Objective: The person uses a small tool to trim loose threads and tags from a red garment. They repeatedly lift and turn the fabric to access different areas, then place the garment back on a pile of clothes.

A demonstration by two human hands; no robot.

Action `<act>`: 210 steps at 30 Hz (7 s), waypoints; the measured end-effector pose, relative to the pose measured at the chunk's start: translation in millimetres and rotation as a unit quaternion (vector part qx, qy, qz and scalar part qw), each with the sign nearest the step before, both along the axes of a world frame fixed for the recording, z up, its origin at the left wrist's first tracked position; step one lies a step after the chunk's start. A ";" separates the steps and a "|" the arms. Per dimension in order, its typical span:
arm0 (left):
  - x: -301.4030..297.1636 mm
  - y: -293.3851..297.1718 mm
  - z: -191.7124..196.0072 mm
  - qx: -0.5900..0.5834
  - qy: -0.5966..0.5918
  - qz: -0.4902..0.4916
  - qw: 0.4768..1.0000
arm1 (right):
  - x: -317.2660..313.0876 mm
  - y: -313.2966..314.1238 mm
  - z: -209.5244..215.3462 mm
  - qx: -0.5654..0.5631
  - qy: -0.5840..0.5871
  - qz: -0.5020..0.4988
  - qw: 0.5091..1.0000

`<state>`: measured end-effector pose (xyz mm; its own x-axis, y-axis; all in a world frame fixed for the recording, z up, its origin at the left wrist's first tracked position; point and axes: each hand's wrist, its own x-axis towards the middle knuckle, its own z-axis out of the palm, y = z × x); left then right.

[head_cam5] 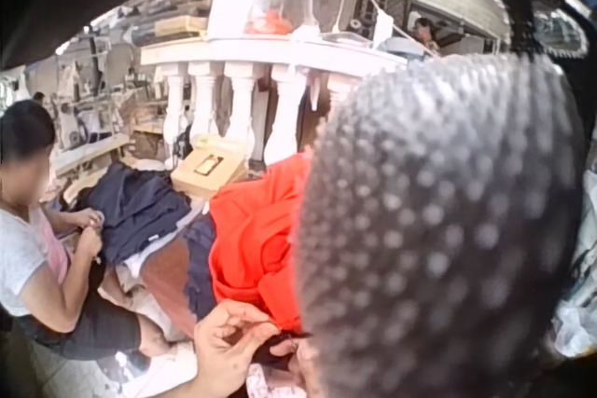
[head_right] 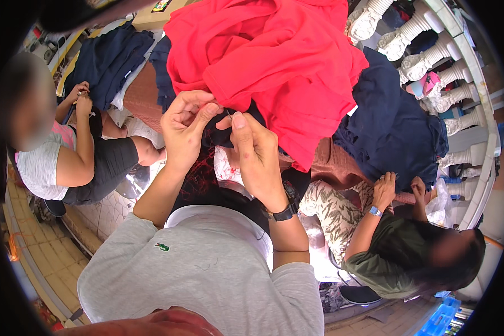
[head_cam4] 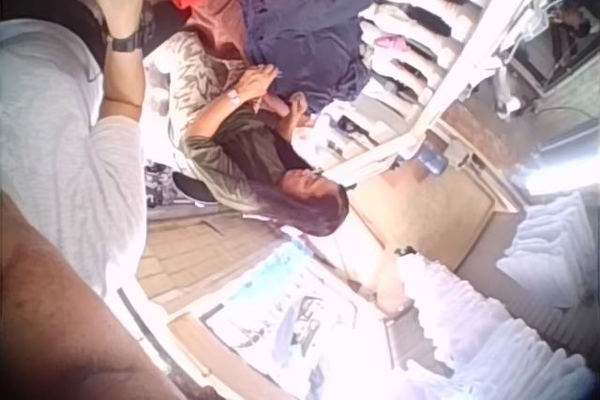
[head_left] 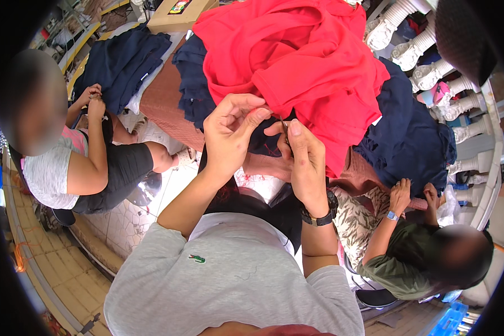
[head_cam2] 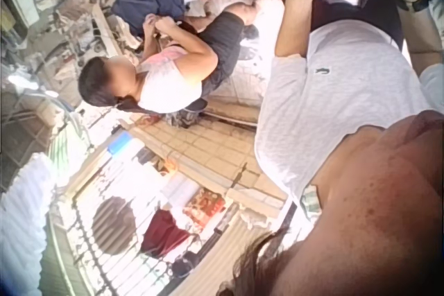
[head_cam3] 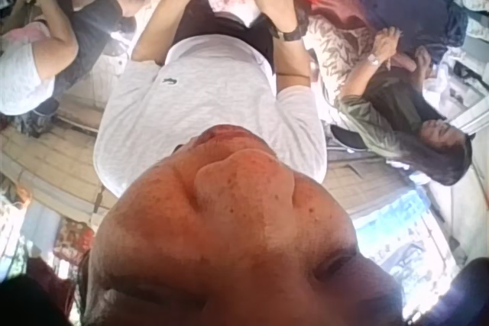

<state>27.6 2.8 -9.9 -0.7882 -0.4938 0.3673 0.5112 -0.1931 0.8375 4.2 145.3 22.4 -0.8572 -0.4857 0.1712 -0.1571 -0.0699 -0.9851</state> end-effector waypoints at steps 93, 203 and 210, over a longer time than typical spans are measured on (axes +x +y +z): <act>-46.8 1.0 47.5 -0.117 -0.035 -0.121 0.985 | 6.4 -7.5 37.8 -0.060 0.110 -0.099 0.987; 55.8 -85.8 -39.0 0.094 -0.267 -0.270 0.920 | 31.7 26.0 -41.8 0.076 0.305 -0.162 0.936; 74.3 -64.9 -28.6 -0.059 -0.226 -0.241 0.942 | 32.8 -31.3 -66.7 0.134 0.331 -0.054 0.933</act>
<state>101.9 -62.2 -38.5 -0.9995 -0.0143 -0.0294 -0.0258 -0.2036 0.9787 36.9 114.0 -44.3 -0.6536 -0.5049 0.5638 -0.7282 0.2165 -0.6502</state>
